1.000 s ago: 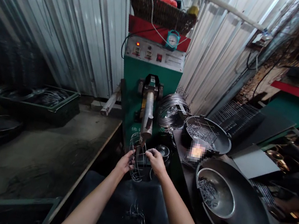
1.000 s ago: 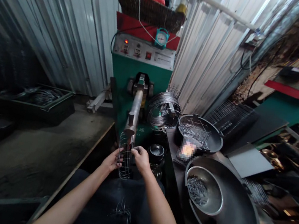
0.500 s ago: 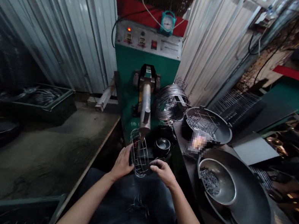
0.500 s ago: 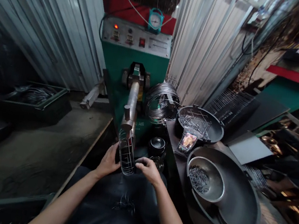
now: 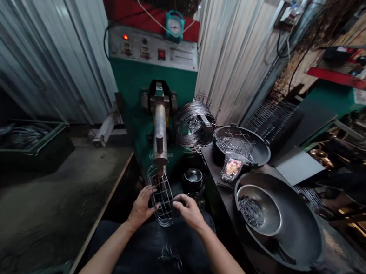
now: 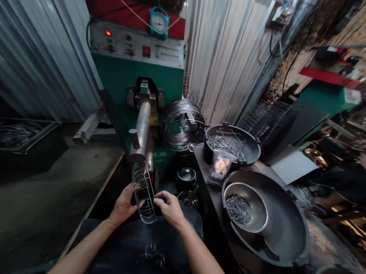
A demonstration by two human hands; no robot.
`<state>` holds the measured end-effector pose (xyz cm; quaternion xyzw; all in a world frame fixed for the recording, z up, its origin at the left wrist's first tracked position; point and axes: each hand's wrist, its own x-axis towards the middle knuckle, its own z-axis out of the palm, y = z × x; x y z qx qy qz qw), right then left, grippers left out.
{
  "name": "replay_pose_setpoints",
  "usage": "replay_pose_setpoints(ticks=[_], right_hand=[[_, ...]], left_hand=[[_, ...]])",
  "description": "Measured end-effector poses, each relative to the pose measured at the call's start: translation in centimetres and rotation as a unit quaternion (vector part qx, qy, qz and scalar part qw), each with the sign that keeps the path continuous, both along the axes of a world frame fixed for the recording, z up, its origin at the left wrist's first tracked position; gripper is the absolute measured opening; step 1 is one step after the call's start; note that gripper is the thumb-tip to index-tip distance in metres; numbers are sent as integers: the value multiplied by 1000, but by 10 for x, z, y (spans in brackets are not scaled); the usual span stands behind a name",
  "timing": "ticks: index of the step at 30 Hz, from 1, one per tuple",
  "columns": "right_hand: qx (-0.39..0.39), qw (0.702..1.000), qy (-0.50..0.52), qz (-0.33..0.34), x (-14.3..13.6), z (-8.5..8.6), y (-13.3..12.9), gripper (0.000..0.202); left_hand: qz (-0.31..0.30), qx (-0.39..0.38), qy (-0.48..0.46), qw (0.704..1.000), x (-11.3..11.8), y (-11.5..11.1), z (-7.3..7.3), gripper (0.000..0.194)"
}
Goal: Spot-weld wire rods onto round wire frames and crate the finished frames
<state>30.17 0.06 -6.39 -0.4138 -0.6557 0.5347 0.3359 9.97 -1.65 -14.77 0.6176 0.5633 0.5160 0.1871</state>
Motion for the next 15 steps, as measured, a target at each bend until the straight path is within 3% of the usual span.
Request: replay_pose_setpoints(ticks=[8,15], right_hand=[[22,999,-19,-19,-17,17,16,11],[30,999,-24,-25,-32,27,32,11]], left_hand=[[22,-39,-138,989,11,1,6,55],[28,-36,-95,994,9,10,2,57]])
